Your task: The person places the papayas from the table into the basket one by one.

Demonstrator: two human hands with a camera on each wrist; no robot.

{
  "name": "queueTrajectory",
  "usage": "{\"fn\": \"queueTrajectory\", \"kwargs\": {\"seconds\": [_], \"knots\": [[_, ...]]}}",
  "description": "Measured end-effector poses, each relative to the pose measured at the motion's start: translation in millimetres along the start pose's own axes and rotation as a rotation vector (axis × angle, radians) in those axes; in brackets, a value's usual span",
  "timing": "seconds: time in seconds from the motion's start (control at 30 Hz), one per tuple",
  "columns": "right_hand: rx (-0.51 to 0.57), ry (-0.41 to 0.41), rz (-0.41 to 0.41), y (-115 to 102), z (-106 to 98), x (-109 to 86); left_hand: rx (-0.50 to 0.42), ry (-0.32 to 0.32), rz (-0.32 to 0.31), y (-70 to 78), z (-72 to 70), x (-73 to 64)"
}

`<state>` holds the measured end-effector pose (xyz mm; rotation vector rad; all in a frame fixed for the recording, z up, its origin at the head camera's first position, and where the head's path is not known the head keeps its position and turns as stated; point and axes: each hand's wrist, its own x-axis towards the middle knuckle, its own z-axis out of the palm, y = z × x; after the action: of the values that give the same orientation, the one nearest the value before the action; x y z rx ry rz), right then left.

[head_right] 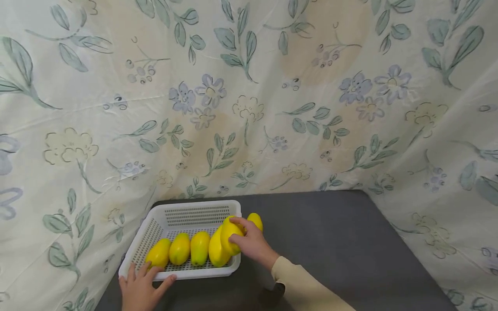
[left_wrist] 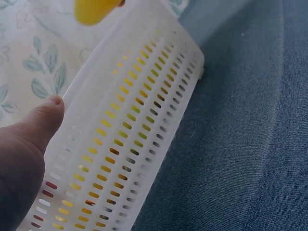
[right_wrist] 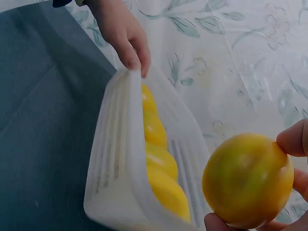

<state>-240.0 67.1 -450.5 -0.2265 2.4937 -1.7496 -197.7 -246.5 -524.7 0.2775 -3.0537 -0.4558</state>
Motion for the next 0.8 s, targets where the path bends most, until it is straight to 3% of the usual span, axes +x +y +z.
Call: {"fn": "queueTrajectory", "kwargs": {"seconds": [0.23, 0.8], "knots": [[0.0, -0.093, -0.059, -6.8, 22.6, 8.4, 0.015, 0.029, 0.022, -1.0, 0.7, -1.4], [0.022, -0.097, 0.039, -3.8, 28.5, 4.6, 0.014, 0.021, 0.023, -2.6, 1.4, 0.1]]}}
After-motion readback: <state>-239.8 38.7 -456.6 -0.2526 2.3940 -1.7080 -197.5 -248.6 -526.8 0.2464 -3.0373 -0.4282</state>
